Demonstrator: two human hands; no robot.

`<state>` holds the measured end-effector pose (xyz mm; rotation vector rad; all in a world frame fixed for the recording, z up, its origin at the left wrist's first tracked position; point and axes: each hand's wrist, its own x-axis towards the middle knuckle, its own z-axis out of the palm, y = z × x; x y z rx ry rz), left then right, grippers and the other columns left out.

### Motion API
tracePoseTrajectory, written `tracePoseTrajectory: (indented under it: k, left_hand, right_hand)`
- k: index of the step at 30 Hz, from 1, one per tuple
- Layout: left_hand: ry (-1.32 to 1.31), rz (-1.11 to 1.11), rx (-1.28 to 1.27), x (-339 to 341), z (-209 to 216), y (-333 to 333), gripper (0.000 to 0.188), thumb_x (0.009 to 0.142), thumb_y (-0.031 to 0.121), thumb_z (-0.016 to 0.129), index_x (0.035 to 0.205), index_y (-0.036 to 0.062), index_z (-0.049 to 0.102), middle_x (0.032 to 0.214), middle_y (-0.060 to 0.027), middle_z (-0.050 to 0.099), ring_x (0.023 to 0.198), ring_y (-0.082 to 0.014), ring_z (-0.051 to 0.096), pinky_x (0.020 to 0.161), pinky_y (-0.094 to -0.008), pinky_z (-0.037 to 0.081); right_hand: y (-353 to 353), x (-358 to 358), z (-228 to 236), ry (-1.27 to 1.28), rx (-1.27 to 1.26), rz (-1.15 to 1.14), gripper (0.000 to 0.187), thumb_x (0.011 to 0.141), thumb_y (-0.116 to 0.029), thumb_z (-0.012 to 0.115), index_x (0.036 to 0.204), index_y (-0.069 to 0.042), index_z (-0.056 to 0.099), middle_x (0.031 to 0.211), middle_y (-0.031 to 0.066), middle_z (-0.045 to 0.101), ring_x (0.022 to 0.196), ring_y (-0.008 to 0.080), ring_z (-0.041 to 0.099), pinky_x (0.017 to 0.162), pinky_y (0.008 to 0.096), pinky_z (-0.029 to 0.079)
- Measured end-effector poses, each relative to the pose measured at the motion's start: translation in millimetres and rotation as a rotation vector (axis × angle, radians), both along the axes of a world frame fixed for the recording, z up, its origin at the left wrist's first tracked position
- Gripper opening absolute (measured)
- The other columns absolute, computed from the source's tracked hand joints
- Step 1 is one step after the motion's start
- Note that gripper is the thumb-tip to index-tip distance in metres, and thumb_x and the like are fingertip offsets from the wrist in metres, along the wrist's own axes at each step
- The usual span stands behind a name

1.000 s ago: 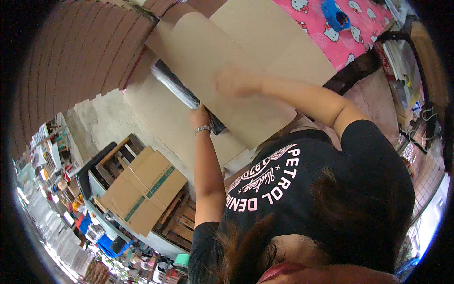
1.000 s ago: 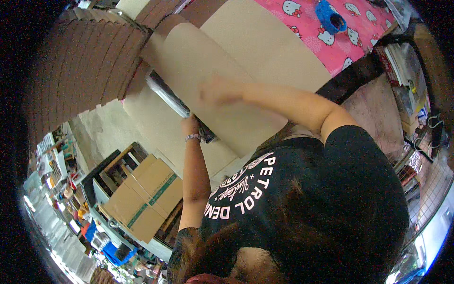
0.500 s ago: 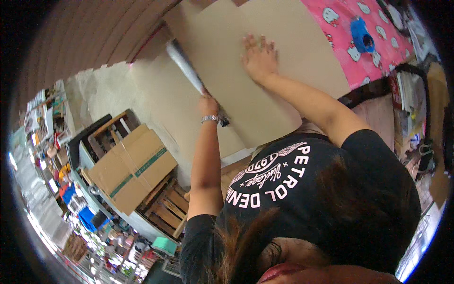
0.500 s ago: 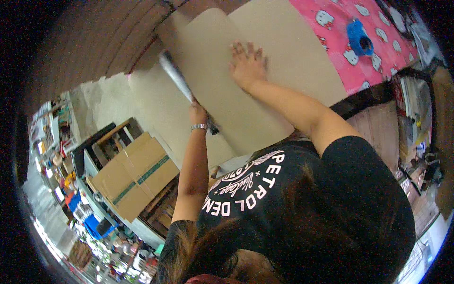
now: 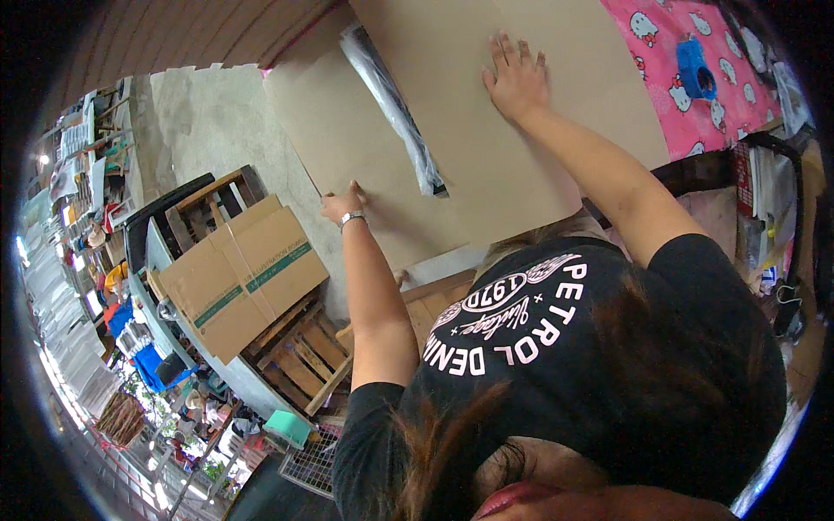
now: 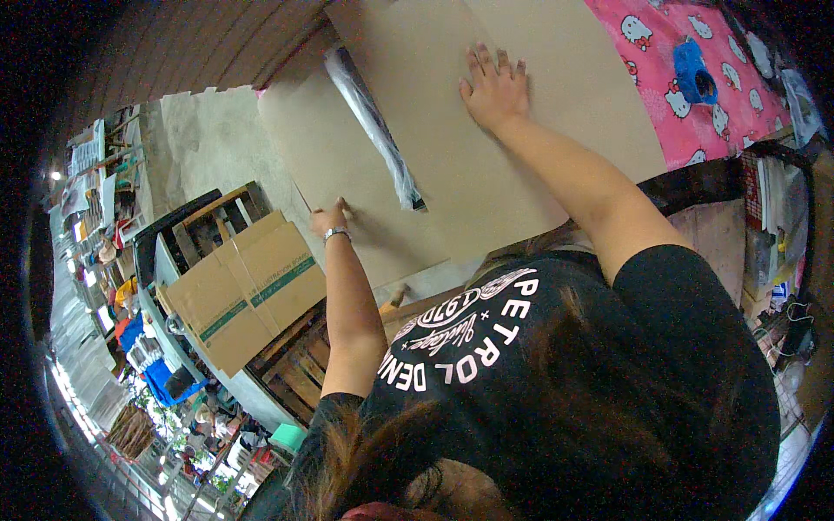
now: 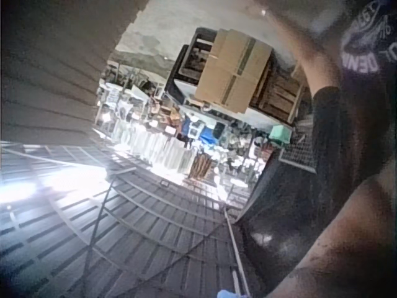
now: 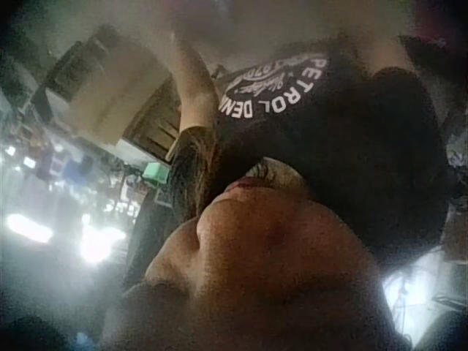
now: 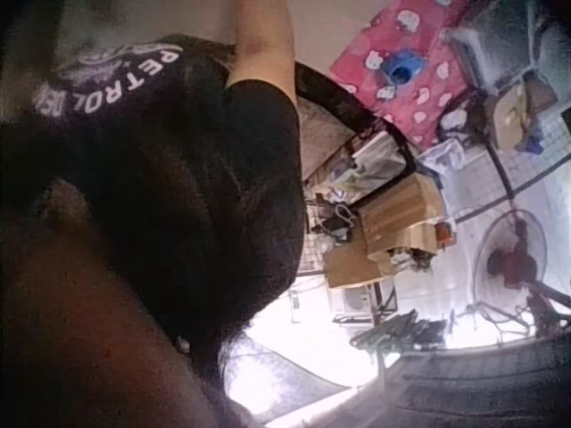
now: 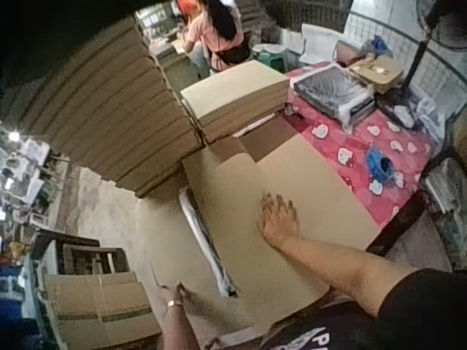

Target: The person prepares items for shipping by placing a packaged black object onto a sheet of brown paper, folding the paper around it, and securing the edges with adhesive tape.

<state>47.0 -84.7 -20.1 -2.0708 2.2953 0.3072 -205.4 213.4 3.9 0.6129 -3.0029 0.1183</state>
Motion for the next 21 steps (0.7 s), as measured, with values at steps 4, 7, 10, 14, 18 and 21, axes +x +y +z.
tracePoseTrajectory:
  k: [4, 7, 10, 14, 18, 21]
  left_hand:
    - [-0.126, -0.301, 0.457, 39, 14, -63, 0.062, 0.069, 0.036, 0.076, 0.113, -0.0025, 0.055, 0.100, -0.0180, 0.064, 0.098, -0.0316, 0.061, 0.083, -0.0387, 0.048]
    - [0.193, -0.119, 0.693, 47, 34, -76, 0.052, 0.075, 0.028, 0.071, 0.113, -0.0029, 0.055, 0.096, -0.0140, 0.065, 0.088, -0.0260, 0.064, 0.071, -0.0355, 0.052]
    - [0.524, -0.368, 0.683, -10, 140, 8, 0.031, 0.080, 0.013, 0.064, 0.106, -0.0041, 0.060, 0.099, -0.0148, 0.064, 0.092, -0.0234, 0.061, 0.078, -0.0330, 0.051]
    - [0.296, -1.434, 0.327, -82, 153, 108, 0.008, 0.077, 0.007, 0.058, 0.081, 0.0027, 0.063, 0.085, -0.0120, 0.061, 0.080, -0.0253, 0.058, 0.096, -0.0433, 0.039]
    - [-0.245, -1.631, 0.095, -163, 88, 216, 0.026, 0.073, 0.012, 0.052, 0.086, -0.0039, 0.068, 0.089, -0.0275, 0.063, 0.094, -0.0425, 0.058, 0.100, -0.0683, 0.015]
    - [0.113, -1.443, 0.344, -178, 72, 233, 0.029, 0.079, 0.013, 0.048, 0.095, -0.0033, 0.066, 0.098, -0.0274, 0.062, 0.093, -0.0432, 0.058, 0.101, -0.0663, 0.017]
  right_hand:
    - [-8, 11, 8, -0.076, -0.049, 0.036, 0.058, 0.092, -0.043, 0.032, 0.143, -0.017, 0.025, 0.150, 0.0018, 0.022, 0.134, 0.0302, 0.026, 0.108, 0.0543, 0.021]
    - [-7, 7, 5, -0.081, -0.044, 0.035, 0.057, 0.093, -0.043, 0.031, 0.144, -0.017, 0.023, 0.150, 0.0017, 0.021, 0.134, 0.0302, 0.026, 0.108, 0.0541, 0.020]
    - [3, -1, -2, -0.064, -0.001, -0.030, 0.057, 0.093, -0.042, 0.029, 0.144, -0.018, 0.021, 0.151, 0.0016, 0.020, 0.135, 0.0305, 0.026, 0.108, 0.0537, 0.020]
    - [1, 0, 3, -0.079, 0.011, -0.001, 0.057, 0.094, -0.042, 0.028, 0.145, -0.018, 0.020, 0.151, 0.0024, 0.019, 0.135, 0.0313, 0.025, 0.109, 0.0526, 0.019]
    - [-10, 6, 18, -0.140, 0.038, 0.030, 0.059, 0.093, -0.043, 0.034, 0.145, -0.020, 0.018, 0.152, 0.0028, 0.016, 0.136, 0.0306, 0.023, 0.108, 0.0519, 0.021]
    - [-2, -4, 9, -0.137, 0.044, 0.058, 0.061, 0.093, -0.042, 0.038, 0.145, -0.019, 0.017, 0.151, 0.0052, 0.018, 0.134, 0.0324, 0.025, 0.108, 0.0518, 0.023]
